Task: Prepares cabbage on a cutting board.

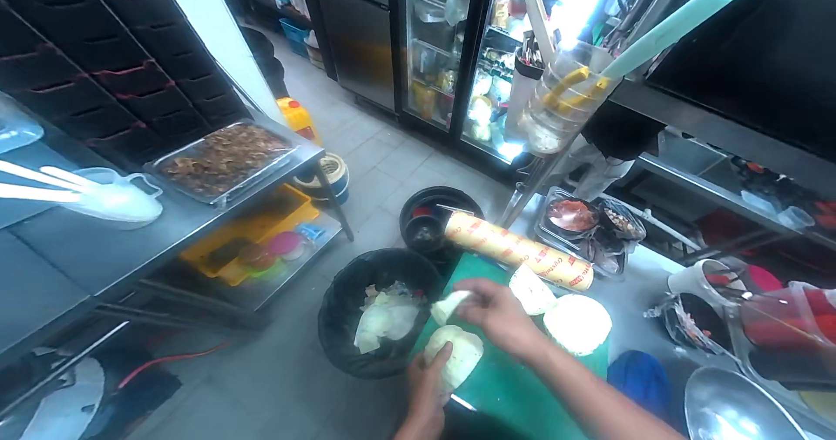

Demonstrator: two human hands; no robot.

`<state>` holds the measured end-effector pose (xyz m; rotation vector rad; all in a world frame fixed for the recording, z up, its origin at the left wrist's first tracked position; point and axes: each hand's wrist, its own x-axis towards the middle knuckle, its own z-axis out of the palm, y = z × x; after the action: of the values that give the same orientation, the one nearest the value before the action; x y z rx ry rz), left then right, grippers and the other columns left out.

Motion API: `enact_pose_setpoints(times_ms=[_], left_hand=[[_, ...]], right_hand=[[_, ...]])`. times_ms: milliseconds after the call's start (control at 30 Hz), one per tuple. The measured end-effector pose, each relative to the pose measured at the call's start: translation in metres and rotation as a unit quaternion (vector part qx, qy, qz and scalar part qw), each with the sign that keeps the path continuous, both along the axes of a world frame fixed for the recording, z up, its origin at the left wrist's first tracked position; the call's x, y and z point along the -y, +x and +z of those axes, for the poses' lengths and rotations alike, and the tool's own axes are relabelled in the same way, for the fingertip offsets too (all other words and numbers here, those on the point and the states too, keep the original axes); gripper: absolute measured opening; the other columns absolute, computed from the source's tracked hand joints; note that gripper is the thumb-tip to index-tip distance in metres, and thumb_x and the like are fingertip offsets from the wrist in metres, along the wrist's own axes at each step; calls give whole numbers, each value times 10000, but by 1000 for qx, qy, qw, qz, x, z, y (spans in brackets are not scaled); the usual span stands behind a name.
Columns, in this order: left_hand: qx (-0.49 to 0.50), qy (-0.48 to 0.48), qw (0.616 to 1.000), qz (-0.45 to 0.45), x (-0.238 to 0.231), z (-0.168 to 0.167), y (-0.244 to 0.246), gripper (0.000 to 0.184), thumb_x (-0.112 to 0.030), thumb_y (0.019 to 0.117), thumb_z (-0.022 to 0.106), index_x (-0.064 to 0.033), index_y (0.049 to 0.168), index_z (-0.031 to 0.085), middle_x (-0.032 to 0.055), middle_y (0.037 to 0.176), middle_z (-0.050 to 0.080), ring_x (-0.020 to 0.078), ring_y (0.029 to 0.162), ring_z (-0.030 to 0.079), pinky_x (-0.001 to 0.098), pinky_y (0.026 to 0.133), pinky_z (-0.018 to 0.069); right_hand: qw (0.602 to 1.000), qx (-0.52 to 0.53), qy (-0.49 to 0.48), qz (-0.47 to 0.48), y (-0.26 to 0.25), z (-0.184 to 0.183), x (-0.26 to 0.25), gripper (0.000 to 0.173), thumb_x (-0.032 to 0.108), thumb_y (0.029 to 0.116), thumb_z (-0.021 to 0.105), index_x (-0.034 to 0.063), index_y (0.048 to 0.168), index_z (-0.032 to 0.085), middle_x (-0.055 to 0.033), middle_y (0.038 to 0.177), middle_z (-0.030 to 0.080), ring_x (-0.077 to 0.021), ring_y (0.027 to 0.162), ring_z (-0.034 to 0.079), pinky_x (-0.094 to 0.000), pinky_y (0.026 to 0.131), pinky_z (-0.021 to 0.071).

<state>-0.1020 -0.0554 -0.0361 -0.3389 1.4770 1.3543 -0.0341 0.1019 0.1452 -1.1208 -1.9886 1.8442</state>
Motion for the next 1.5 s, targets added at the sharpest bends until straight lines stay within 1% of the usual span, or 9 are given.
enact_pose_setpoints(times_ms=[100,267,367,600,800,867,933,1033,1500], left_hand=[[7,4,1000,-3,1,-1,0,955,-512,740,890,-170,1481,393,204,1261,653,378,1068,692,582,794,614],[10,26,1000,-6,2,0,0,911,-504,750,888,-181,1470,435,182,1248,673,360,1064,705,570,810,625],[1,36,999,-7,3,-4,0,905,-501,752,889,-182,1470,438,180,1234,682,350,1051,712,553,803,632],[-11,27,999,-34,2,-5,-4,865,-540,774,859,-188,1455,460,168,1243,681,348,1075,708,564,827,630],[-24,21,999,-39,2,-3,-2,848,-542,779,854,-186,1447,470,167,1231,684,348,1065,711,568,823,629],[-38,23,998,-40,2,-4,1,863,-519,763,875,-172,1443,472,173,1223,684,345,1048,715,557,812,632],[-57,26,997,-47,4,-2,5,918,-496,736,901,-143,1447,441,195,1228,669,351,1034,713,553,800,636],[-53,19,996,-71,6,4,7,911,-526,772,865,-112,1440,406,212,1223,663,358,1042,709,556,810,633],[-79,71,955,-276,-3,8,-8,823,-495,841,803,-152,1468,395,177,1275,654,336,1064,708,534,833,631]], right_hand=[[996,51,65,40,-2,-21,-5,588,211,883,747,145,1437,561,-12,1389,638,-135,1238,648,-360,1029,591],[967,225,96,69,59,-95,6,762,612,750,833,182,1351,643,-13,1243,695,-158,1115,677,-436,986,581],[979,194,58,4,80,-133,25,691,573,683,906,208,1224,678,42,1067,718,-109,933,711,-365,859,636],[990,107,70,-56,99,-158,25,213,399,994,668,238,1082,776,84,969,756,-72,853,720,-321,809,633],[973,174,103,-112,111,-156,38,403,568,971,624,194,824,662,55,688,659,-108,624,656,-353,615,588],[981,150,55,-114,109,-151,42,400,570,885,746,179,905,667,36,739,679,-131,655,673,-367,636,606],[985,116,-56,-115,105,-141,46,514,461,828,850,152,1172,625,-17,926,747,-188,774,746,-403,712,668],[969,56,-187,-153,108,-136,51,594,273,840,863,109,1314,545,-120,1071,728,-292,874,755,-475,775,671],[971,76,-153,-167,145,-122,61,460,231,851,840,89,1207,586,-94,1038,745,-257,848,764,-438,767,678]])
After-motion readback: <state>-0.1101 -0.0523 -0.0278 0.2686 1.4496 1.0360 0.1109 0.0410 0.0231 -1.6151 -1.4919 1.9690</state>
